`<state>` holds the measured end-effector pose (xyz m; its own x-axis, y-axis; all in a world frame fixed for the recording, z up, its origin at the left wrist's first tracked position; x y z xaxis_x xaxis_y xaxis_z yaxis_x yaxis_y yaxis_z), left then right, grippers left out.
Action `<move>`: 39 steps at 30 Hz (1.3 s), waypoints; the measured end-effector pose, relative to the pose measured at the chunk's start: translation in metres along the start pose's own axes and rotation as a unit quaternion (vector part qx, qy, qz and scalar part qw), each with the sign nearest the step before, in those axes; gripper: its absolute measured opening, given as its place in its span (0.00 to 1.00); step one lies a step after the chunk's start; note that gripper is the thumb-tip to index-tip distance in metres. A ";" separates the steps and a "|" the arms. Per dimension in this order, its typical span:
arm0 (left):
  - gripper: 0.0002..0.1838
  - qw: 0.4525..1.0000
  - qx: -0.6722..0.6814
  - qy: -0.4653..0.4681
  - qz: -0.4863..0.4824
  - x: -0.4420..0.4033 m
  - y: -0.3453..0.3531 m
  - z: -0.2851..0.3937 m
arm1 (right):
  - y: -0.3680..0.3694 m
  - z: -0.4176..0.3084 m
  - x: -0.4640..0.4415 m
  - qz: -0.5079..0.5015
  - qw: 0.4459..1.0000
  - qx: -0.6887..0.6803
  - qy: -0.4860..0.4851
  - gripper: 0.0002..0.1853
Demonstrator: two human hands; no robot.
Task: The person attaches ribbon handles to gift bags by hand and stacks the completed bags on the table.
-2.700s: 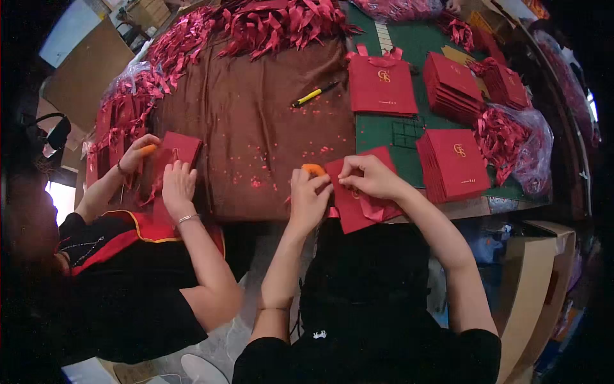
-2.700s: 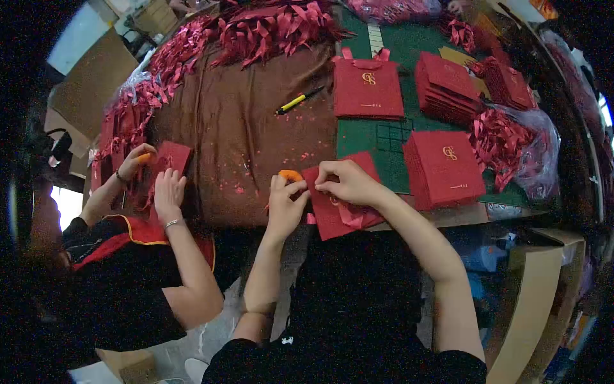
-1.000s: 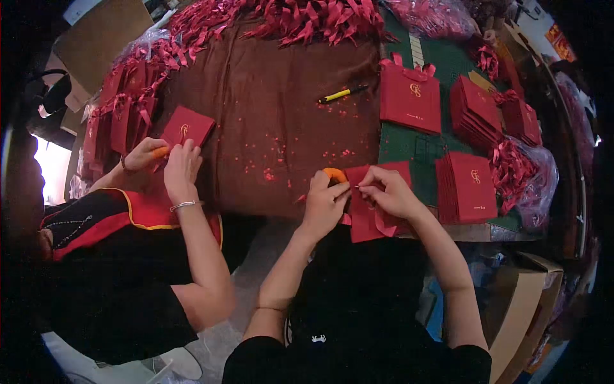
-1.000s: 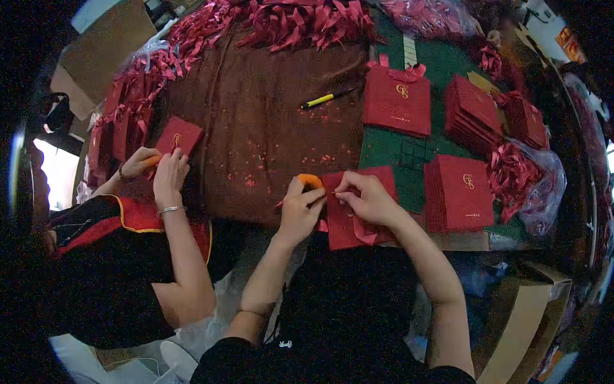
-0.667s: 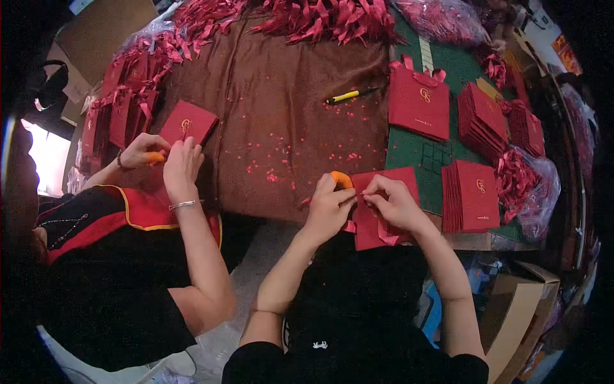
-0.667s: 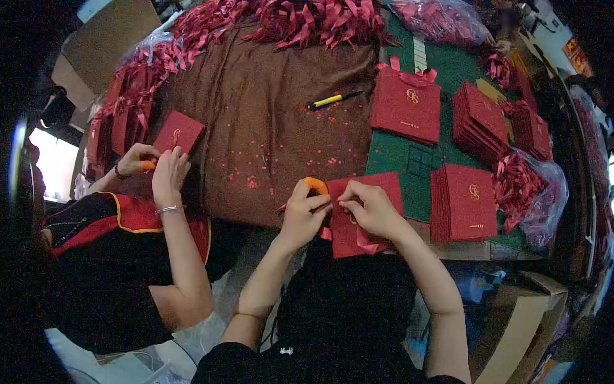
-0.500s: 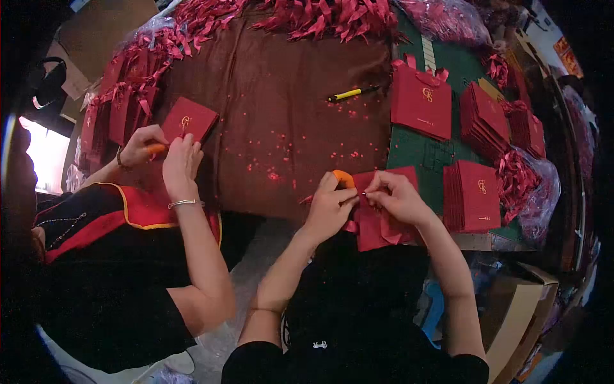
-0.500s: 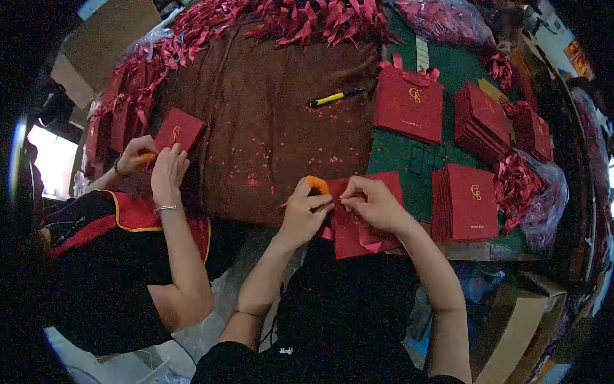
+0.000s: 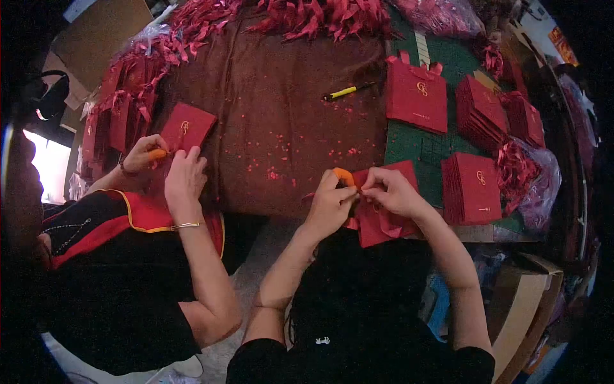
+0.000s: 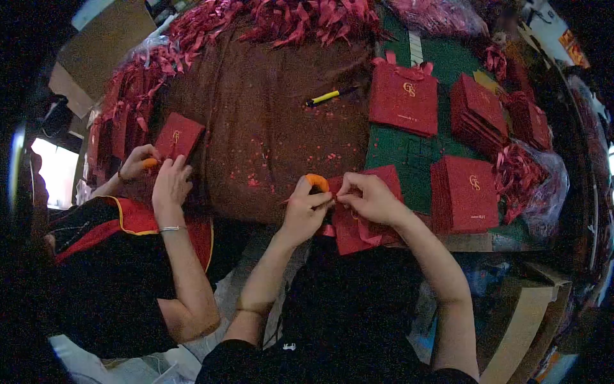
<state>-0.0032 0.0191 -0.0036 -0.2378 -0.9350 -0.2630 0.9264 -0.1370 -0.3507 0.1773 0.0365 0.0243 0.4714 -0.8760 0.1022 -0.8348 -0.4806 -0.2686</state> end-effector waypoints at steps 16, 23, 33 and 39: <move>0.09 0.978 -0.181 0.100 0.006 0.002 -0.010 0.004 | -0.015 -0.019 0.008 -0.021 0.997 -0.078 0.012 0.18; 0.06 0.966 -0.214 0.105 0.102 0.009 -0.052 0.007 | -0.011 -0.009 0.007 -0.007 0.999 -0.043 0.015 0.17; 0.06 0.951 -0.268 0.073 0.134 0.031 -0.065 -0.009 | -0.004 -0.024 0.010 -0.024 0.998 -0.046 0.043 0.17; 0.04 0.939 -0.304 0.051 0.150 0.024 -0.072 -0.012 | 0.001 -0.030 0.007 -0.005 0.996 -0.024 0.086 0.17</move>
<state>-0.0795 0.0103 0.0044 -0.0474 -0.8616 -0.5054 0.6248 0.3692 -0.6880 0.1709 0.0290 0.0534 0.4280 -0.8633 0.2676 -0.8447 -0.4874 -0.2214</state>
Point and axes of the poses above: each hand's wrist, its own x-axis away from the middle knuckle, its own y-axis out of the palm, z = x × y, the point moved 1 cm from there along -x, towards the middle knuckle, and after that the axes turned 6 degrees about -y, right-handed, at the moved point
